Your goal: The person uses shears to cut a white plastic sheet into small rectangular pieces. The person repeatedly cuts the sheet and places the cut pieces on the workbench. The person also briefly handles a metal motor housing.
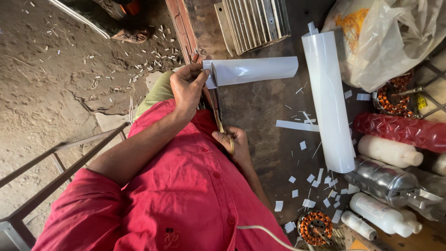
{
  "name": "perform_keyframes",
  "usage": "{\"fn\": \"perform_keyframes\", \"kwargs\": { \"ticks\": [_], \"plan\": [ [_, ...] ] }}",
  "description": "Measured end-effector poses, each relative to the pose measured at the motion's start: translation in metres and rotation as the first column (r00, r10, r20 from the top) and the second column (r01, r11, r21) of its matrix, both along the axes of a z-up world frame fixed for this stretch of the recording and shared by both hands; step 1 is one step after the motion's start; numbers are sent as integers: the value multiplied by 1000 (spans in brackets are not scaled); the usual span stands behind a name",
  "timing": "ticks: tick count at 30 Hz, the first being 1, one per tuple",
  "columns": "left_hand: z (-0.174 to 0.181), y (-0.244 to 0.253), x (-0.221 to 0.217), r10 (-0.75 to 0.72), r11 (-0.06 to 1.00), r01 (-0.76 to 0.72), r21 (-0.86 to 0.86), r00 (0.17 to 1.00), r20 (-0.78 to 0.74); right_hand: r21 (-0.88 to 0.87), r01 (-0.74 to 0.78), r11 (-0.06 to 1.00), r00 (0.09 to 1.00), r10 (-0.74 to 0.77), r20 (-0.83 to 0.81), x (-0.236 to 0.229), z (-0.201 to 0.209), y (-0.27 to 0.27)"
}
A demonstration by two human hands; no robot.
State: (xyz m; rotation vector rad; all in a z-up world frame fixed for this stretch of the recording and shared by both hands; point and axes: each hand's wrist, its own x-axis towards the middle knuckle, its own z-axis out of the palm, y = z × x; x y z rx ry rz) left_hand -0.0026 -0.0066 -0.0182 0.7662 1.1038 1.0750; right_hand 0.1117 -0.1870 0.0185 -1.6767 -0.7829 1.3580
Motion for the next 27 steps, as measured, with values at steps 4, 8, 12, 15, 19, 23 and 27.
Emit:
{"fn": "perform_keyframes", "kwargs": {
  "ticks": [4,8,12,15,19,23,27],
  "plan": [
    [-2,5,4,10,1000,-9,-20,998,56,45,24,999,999,-22,-43,1,3,-3],
    [-1,3,5,23,997,-12,-75,989,144,104,42,994,999,-38,-36,0,3,-7],
    [2,0,3,36,998,-27,-65,988,149,111,54,992,998,-51,-32,0,0,-9],
    [5,0,4,25,999,-22,-24,993,111,108,60,992,997,-54,-50,1,-3,-9],
    [5,-3,4,27,1000,-28,11,997,77,94,39,995,999,-38,-12,2,-4,-10],
    [4,-6,6,36,999,-38,29,996,78,67,34,997,999,-33,-3,3,-3,-6],
    [4,-9,7,27,999,-29,34,997,67,64,15,998,1000,-14,-16,5,-3,2]
  ]
}}
